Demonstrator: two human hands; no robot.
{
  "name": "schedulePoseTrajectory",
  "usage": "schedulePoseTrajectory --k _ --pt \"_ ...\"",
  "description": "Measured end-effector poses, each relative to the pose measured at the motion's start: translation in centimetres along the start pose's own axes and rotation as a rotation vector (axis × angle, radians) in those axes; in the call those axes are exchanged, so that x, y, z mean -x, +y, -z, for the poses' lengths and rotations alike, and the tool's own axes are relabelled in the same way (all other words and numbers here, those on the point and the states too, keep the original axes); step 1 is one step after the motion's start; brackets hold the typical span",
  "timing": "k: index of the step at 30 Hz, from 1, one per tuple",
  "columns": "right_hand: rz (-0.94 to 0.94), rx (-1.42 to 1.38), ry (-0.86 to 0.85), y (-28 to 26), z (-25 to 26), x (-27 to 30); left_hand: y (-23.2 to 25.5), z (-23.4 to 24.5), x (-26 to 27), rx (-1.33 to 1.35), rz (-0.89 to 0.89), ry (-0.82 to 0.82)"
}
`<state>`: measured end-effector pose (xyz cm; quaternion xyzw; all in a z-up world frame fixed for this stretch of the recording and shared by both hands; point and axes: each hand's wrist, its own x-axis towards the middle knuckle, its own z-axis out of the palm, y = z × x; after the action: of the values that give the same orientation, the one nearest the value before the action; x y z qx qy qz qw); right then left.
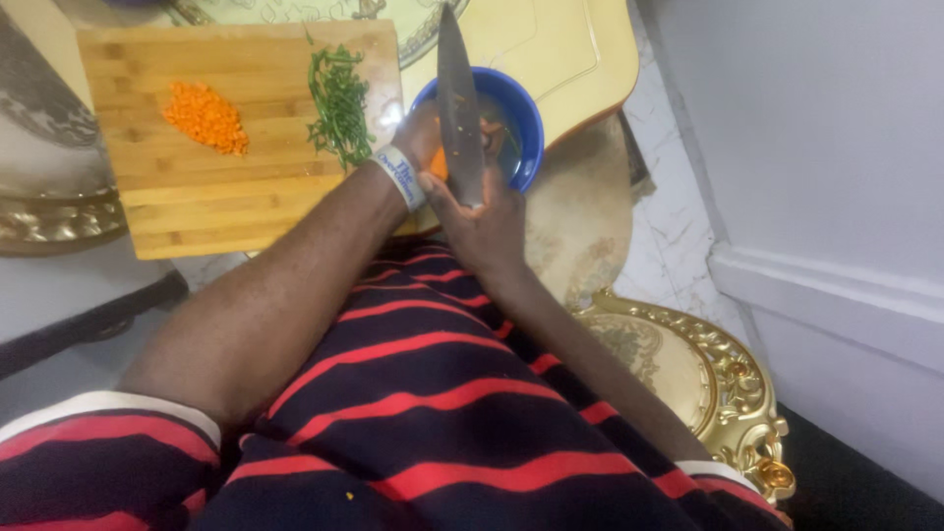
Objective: The person slices a carrot on a wooden cutting board with a knife, repeatedly dipping the carrot into a bowl of water and scraping off pieces into the bowl.
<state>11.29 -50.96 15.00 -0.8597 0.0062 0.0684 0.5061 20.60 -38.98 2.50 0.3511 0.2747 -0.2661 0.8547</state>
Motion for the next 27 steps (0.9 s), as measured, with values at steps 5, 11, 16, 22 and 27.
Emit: schedulePoseTrajectory --k 5,11,16,22,27 --pt "0.079 -0.015 0.023 -0.9 -0.2 -0.6 0.7 -1.0 -0.3 -0.010 -0.027 0.085" --pt "0.089 -0.004 0.057 -1.1 -1.4 -0.4 0.6 -1.5 -0.1 0.210 0.013 0.146" --pt "0.133 -0.037 0.132 -1.1 -1.5 0.0 1.2 -0.8 -0.4 0.121 -0.050 0.112" --pt "-0.005 0.021 0.070 1.2 -0.6 -0.2 2.6 -2.6 3.3 -0.027 -0.090 -0.041" --pt "0.009 -0.017 0.187 1.4 0.3 0.8 3.0 -3.0 4.9 0.049 -0.302 0.142"
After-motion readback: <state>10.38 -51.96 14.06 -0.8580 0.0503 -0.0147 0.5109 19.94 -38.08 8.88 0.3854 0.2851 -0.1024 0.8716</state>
